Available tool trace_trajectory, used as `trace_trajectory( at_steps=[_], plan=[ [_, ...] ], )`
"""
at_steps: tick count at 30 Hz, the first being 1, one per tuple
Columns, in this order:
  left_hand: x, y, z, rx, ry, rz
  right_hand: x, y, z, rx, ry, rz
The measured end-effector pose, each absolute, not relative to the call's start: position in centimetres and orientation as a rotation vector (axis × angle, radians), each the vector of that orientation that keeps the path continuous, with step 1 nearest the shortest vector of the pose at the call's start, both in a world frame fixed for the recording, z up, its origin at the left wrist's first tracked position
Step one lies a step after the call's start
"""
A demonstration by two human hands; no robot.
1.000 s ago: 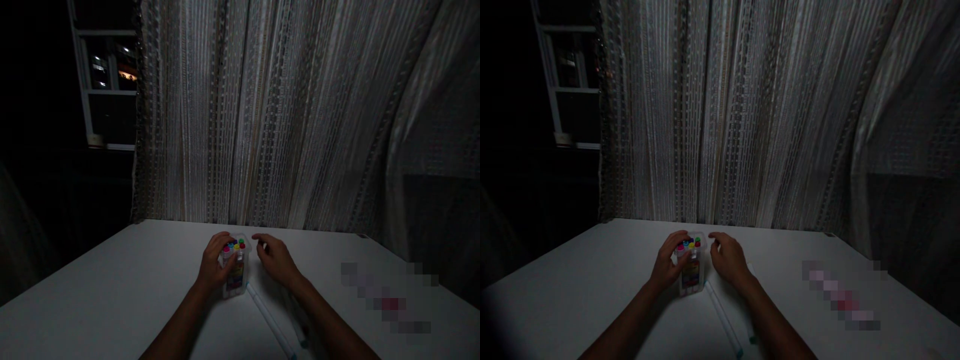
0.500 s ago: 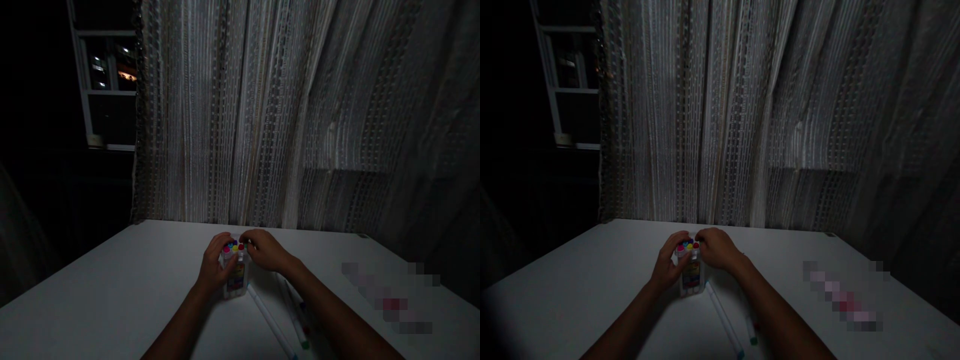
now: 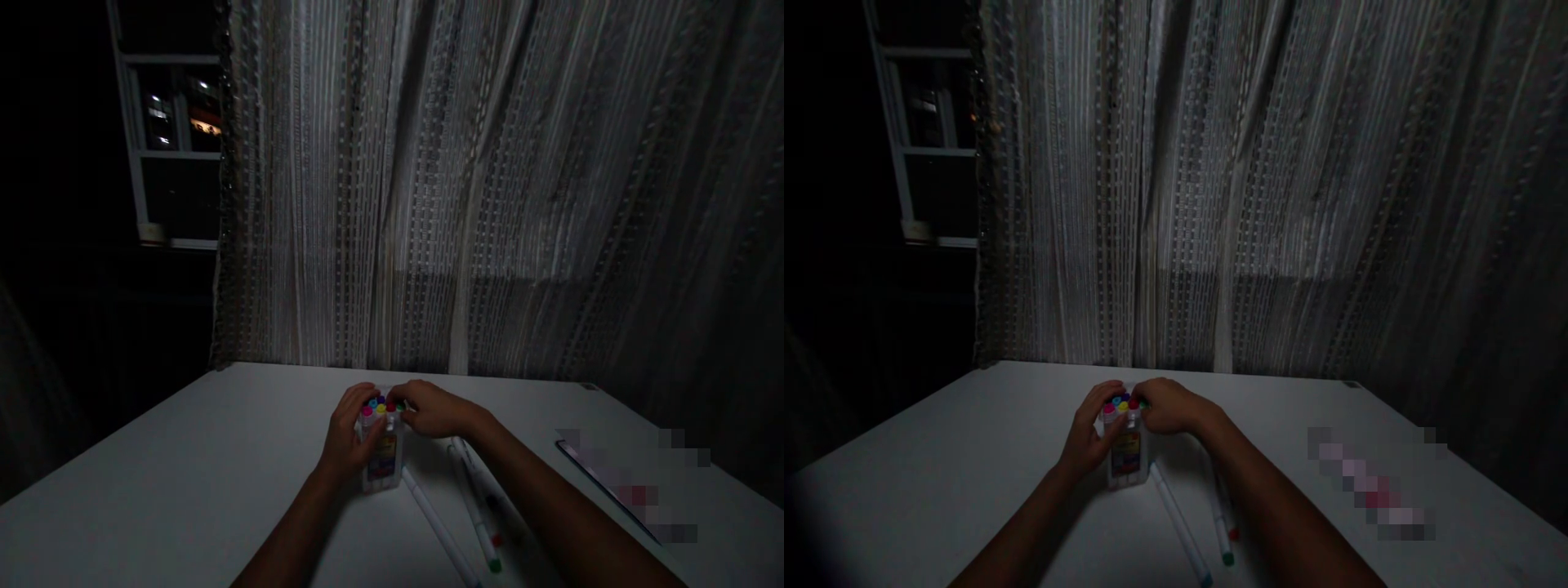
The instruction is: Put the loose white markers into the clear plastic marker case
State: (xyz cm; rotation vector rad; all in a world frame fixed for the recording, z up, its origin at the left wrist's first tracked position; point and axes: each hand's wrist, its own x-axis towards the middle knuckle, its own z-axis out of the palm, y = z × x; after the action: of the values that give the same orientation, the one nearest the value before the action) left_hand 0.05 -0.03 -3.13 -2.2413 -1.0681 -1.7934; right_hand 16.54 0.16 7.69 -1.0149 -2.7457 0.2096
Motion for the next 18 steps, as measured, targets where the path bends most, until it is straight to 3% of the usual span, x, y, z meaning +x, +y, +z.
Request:
trace_trajectory(
  at_steps=[12,18],
  plan=[
    [0.0,0.2,-3.2,-2.282,-1.083,-1.796,17.1,1.4,7.0,-0.942,-2.512,0.524],
    [0.3,-0.1,-2.8,-2.267,-1.079,-1.806,20.0,0.4,3.3,-1.179,-2.095,0.394]
  ],
)
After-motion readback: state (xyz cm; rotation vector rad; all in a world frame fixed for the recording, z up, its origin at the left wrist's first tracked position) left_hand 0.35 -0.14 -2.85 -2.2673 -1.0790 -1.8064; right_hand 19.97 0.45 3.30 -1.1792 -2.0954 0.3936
